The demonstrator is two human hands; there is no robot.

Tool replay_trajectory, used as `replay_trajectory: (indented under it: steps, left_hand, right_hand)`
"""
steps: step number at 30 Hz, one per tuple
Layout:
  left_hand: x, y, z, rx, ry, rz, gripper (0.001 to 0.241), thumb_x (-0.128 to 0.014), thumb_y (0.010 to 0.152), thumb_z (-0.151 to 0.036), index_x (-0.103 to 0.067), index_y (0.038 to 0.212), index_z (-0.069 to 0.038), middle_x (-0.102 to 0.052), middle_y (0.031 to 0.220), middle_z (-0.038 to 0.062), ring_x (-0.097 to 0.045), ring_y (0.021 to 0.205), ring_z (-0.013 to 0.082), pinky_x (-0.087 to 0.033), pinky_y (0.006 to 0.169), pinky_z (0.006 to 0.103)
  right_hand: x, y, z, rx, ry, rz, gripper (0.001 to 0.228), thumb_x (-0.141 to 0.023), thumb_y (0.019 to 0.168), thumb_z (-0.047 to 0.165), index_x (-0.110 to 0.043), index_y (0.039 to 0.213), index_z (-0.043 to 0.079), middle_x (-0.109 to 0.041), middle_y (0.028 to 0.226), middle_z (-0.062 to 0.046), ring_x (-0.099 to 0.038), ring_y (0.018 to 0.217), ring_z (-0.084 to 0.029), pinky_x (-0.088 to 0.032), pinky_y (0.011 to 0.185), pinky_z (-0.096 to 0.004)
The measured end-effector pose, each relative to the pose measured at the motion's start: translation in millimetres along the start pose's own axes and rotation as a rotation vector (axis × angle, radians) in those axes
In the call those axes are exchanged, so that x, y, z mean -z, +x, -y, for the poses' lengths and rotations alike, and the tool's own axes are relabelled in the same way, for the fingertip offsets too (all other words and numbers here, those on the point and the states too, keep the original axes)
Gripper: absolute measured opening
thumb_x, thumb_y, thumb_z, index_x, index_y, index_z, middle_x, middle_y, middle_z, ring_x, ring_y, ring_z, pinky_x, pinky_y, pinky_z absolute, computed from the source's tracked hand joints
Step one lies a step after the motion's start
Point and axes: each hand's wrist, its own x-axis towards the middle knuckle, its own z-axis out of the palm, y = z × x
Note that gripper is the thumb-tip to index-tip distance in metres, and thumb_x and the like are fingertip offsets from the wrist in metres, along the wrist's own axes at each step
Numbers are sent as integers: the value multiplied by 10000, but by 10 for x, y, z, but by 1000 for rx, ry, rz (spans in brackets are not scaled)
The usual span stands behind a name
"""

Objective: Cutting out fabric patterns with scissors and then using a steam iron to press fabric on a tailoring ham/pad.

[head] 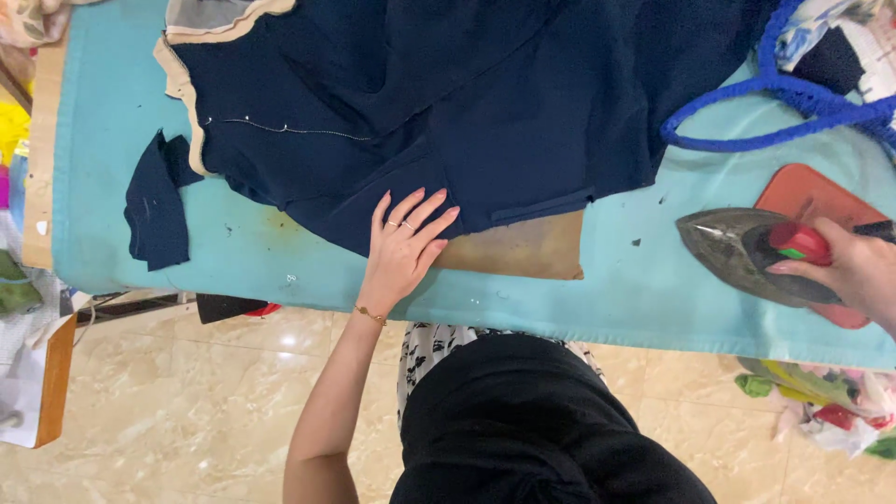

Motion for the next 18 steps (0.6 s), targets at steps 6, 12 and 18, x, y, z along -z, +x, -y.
replay_trajectory:
  steps: [6, 12, 18]
  left_hand:
    - [-85, 25, -10, 39, -79, -100, 331, -666, 992, -212, -717, 1319, -220, -578, 1493, -22, -483, 1408, 226, -246, 1230, 540]
    - [-90, 28, -13, 31, -65, -147, 303, -666, 985, -196, -735, 1280, -213, -590, 1475, -17, -489, 1397, 229, -263, 1217, 545]
    - [-156, -6, -73, 23, 7, -164, 360, -671, 947, -165, -698, 1305, -195, -561, 1484, -1, -480, 1395, 264, -265, 1212, 602]
  right_hand:
    - [853, -238, 1550, 141, -3, 74, 708, -712, 819, 557, -552, 1441, 259, -712, 778, -189, -715, 691, -386, -568, 632, -458]
    - [1273, 66, 2784, 357, 194, 30, 698, -629, 877, 511, -483, 1514, 265, -703, 770, -216, -696, 676, -428, -548, 620, -490]
    - [1341, 827, 3551, 710, 128, -187, 636, -624, 957, 536, -541, 1477, 179, -694, 793, -228, -677, 728, -440, -525, 616, -506]
